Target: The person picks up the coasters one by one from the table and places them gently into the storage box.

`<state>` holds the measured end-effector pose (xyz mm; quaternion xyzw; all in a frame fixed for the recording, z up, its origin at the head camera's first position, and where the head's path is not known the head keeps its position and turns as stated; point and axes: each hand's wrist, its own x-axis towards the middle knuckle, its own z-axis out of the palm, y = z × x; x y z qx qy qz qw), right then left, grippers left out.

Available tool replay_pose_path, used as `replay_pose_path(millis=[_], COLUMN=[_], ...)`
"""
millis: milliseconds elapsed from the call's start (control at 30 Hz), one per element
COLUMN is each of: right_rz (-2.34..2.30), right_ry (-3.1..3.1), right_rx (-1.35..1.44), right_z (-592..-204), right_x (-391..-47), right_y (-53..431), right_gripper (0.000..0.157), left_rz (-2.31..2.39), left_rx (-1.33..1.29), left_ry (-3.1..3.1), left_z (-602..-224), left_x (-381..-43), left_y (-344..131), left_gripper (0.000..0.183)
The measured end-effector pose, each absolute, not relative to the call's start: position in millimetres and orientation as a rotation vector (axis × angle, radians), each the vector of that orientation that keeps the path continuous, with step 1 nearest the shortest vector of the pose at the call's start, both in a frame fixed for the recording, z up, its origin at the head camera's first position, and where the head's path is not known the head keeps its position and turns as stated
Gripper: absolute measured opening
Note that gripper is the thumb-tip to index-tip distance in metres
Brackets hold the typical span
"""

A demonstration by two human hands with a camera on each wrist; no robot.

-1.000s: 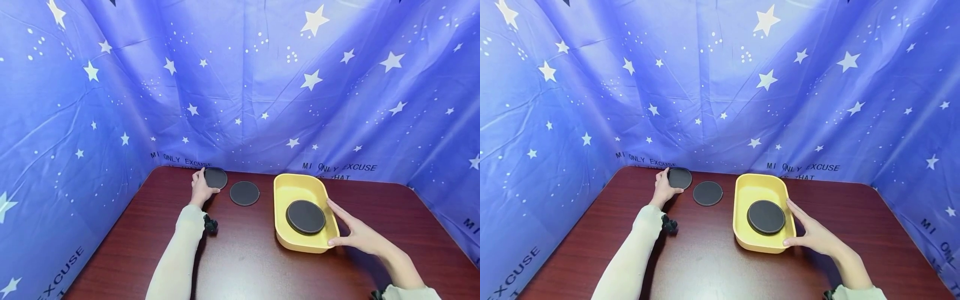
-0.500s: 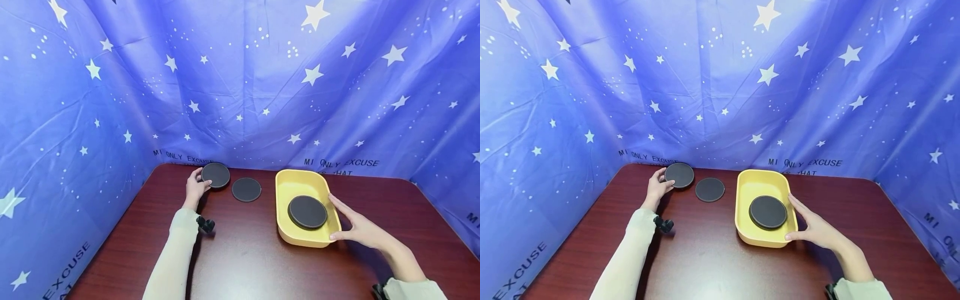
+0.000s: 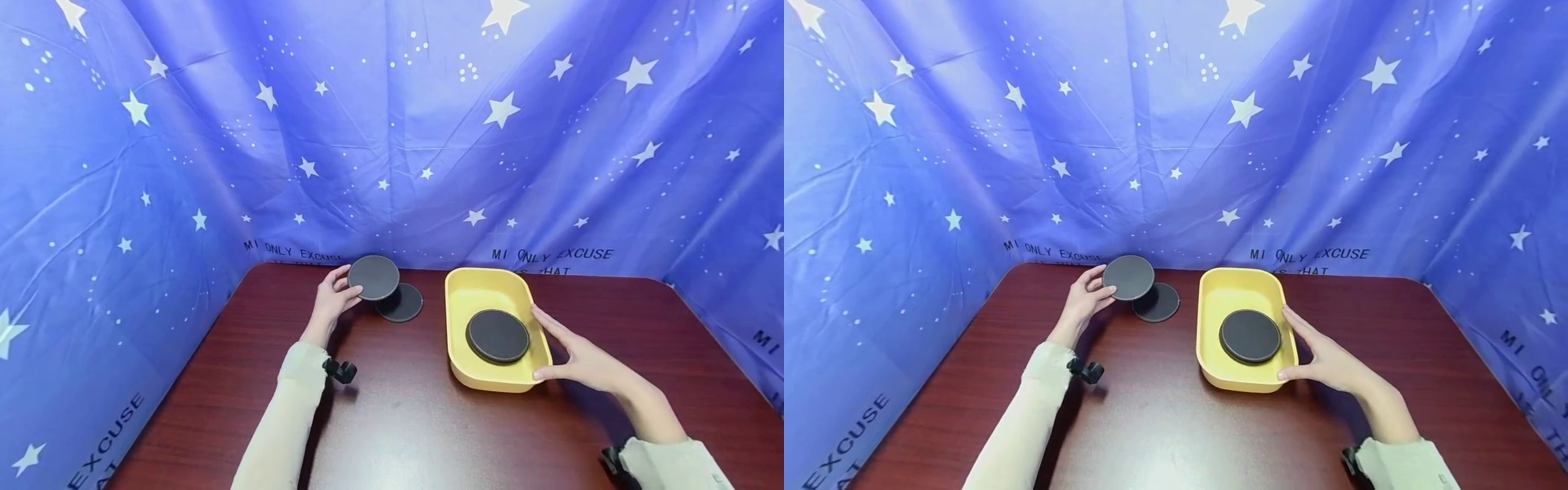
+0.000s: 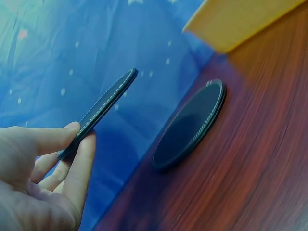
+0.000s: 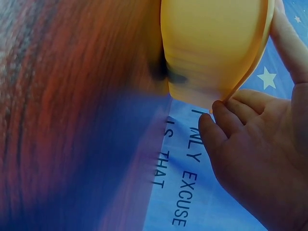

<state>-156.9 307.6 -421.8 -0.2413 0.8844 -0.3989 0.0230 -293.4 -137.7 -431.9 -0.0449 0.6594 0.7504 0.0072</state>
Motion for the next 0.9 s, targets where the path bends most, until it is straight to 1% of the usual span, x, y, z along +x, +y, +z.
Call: replay_pose_path(millis=[400, 633, 900], right_rz=[-1.207, -1.236, -1.251], right_ry=[2.733, 2.723, 2.713], right_rx=[-0.684, -0.705, -0.702], right_z=[-420.0, -419.0, -419.5], right_x=[-157.4, -159.2, -158.0], right_y=[308.8, 307.8, 308.8], right_gripper=[0.107, 0.106, 0.106], left_rz=[2.295, 2.230, 2.153], left_rx=[0.030, 0.126, 0.199], left_ry=[1.941, 1.953, 1.973], left_z=[-424.1, -423.6, -425.5], left_x=[-273.6, -266.1, -266.3], left_y=[-97.4, -71.6, -41.9], left_gripper=[0.062, 0.055, 0.048])
